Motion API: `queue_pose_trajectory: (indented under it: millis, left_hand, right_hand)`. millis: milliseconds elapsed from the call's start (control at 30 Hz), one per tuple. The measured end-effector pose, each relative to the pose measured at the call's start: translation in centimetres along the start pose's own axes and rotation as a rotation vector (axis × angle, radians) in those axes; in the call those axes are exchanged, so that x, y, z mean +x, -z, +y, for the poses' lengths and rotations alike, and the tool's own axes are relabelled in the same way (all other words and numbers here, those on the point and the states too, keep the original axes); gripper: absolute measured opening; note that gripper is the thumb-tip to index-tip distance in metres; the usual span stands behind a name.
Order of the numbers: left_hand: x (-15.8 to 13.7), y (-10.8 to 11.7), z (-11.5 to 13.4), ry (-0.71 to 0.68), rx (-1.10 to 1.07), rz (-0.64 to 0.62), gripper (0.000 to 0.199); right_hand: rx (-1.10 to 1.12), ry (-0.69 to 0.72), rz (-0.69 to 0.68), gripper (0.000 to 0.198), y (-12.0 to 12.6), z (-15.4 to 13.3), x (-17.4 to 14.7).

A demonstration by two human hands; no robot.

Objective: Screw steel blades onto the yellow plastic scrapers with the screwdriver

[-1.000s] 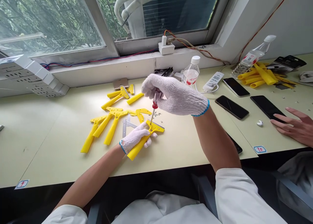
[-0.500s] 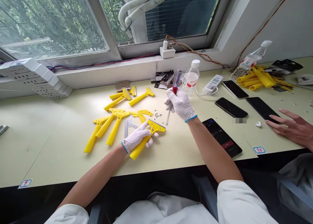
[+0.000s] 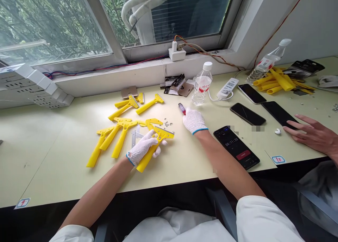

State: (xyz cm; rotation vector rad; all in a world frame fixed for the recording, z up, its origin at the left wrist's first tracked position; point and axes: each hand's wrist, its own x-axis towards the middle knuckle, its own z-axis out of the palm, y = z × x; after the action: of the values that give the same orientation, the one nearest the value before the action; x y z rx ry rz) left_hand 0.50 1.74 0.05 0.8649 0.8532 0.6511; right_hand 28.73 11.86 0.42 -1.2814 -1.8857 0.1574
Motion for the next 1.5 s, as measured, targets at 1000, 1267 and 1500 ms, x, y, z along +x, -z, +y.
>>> queue_pose_trajectory:
  millis: [1000,1267,1500]
  left_hand:
    - [-0.7,2.2,2.1,-0.205,0.025,0.224,0.058]
    - [-0.9,0.1,1.5,-0.177,0.142,0.196,0.054]
    - [-0.5,-0.5,0.7,-0.192,0.192,0.162,0.054]
  right_hand:
    - [0.031,0.155,-0.149,0.014,-5.2,-5.4,-4.0]
    - [0.384,0.232,0.058,0.021,-5.6,-7.2,-4.9]
    - [0.394,0.236,0.059,0.021,-6.3,-7.0,-5.3]
